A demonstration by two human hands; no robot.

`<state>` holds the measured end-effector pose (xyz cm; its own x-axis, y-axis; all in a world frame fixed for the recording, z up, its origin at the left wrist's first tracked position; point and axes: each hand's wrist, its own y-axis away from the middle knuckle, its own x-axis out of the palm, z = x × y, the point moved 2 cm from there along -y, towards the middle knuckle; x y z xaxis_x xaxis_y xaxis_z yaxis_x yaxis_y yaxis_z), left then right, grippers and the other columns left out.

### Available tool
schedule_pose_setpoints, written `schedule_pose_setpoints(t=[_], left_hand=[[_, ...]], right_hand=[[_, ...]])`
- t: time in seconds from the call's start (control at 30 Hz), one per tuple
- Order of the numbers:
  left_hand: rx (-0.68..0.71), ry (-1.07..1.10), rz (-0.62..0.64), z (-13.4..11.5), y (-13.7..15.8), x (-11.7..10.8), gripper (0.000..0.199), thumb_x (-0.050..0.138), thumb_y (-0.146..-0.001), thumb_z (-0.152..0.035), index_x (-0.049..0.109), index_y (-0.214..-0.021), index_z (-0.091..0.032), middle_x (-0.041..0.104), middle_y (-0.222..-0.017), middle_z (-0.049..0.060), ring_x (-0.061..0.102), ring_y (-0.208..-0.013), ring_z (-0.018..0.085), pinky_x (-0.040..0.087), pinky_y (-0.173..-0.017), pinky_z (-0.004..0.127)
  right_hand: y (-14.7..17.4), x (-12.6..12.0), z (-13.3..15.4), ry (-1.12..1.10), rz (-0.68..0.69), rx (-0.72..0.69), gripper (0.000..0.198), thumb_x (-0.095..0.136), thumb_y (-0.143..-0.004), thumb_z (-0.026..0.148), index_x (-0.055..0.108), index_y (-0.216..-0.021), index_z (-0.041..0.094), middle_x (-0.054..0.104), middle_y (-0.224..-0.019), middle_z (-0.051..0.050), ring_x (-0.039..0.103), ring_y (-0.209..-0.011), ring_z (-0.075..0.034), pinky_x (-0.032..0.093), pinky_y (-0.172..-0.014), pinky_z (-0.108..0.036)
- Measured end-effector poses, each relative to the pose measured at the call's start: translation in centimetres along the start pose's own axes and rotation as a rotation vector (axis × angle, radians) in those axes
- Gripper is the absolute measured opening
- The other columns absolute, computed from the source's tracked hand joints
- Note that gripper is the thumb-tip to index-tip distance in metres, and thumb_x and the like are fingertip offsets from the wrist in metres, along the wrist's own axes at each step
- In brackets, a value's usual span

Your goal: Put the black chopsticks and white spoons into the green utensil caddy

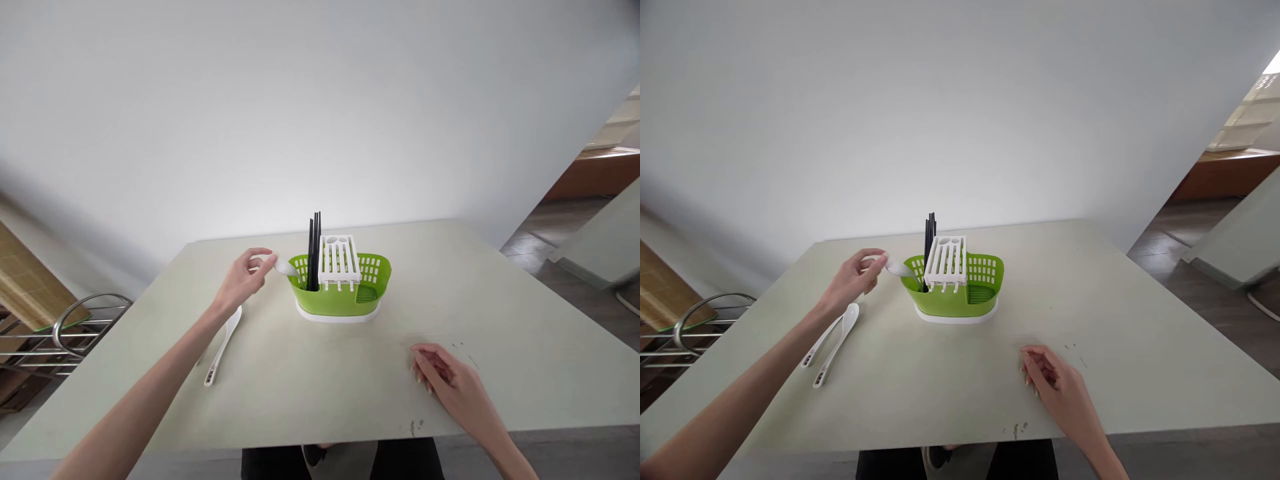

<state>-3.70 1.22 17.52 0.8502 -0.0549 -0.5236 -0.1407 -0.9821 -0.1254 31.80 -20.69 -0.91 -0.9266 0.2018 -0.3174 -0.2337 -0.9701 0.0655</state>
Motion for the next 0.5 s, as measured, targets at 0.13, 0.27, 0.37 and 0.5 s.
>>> schedule_pose_setpoints(t=[0.13,0.27,0.37,0.5], left_hand=[[-0.006,-0.077,-0.227,3.1,1.4,-4.0,0.054,0.060,-0.087,-0.074,0.066,-0.107,-0.024,0.053,-0.066,-0.004,0.051,-0.055,0.015,0.039,-0.056,0.028],[-0.088,-0.492,-0.213,7.9,3.8,-8.0,0.048,0.058,-0.085,-0.071,0.065,-0.099,-0.026,0.064,-0.074,0.000,0.063,-0.069,0.021,0.045,-0.065,0.031],[-0.195,-0.684,-0.110,11.3,5.9,-9.7,0.054,0.056,-0.082,-0.075,0.063,-0.103,-0.026,0.069,-0.079,0.003,0.068,-0.076,0.026,0.046,-0.064,0.033],[-0.313,-0.752,0.006,14.2,7.3,-10.2,0.059,0.054,-0.081,-0.077,0.064,-0.107,-0.026,0.074,-0.087,0.006,0.072,-0.085,0.030,0.047,-0.063,0.033]], right_hand=[[0.0,-0.1,-0.3,-0.010,-0.018,-0.001,0.046,0.058,-0.096,0.067,0.069,-0.108,0.024,0.072,-0.082,-0.007,0.064,-0.067,-0.020,0.054,-0.060,-0.030],[0.0,-0.3,-0.9,-0.026,-0.010,0.009,0.047,0.060,-0.094,0.068,0.071,-0.107,0.024,0.072,-0.081,-0.007,0.063,-0.065,-0.020,0.054,-0.058,-0.030],[0.0,-0.3,-1.2,-0.035,-0.015,0.028,0.047,0.061,-0.094,0.068,0.071,-0.107,0.024,0.072,-0.080,-0.007,0.063,-0.065,-0.020,0.054,-0.058,-0.030],[0.1,-0.2,-1.3,-0.037,-0.018,0.041,0.048,0.061,-0.094,0.068,0.071,-0.109,0.024,0.072,-0.081,-0.007,0.063,-0.068,-0.020,0.055,-0.059,-0.029]])
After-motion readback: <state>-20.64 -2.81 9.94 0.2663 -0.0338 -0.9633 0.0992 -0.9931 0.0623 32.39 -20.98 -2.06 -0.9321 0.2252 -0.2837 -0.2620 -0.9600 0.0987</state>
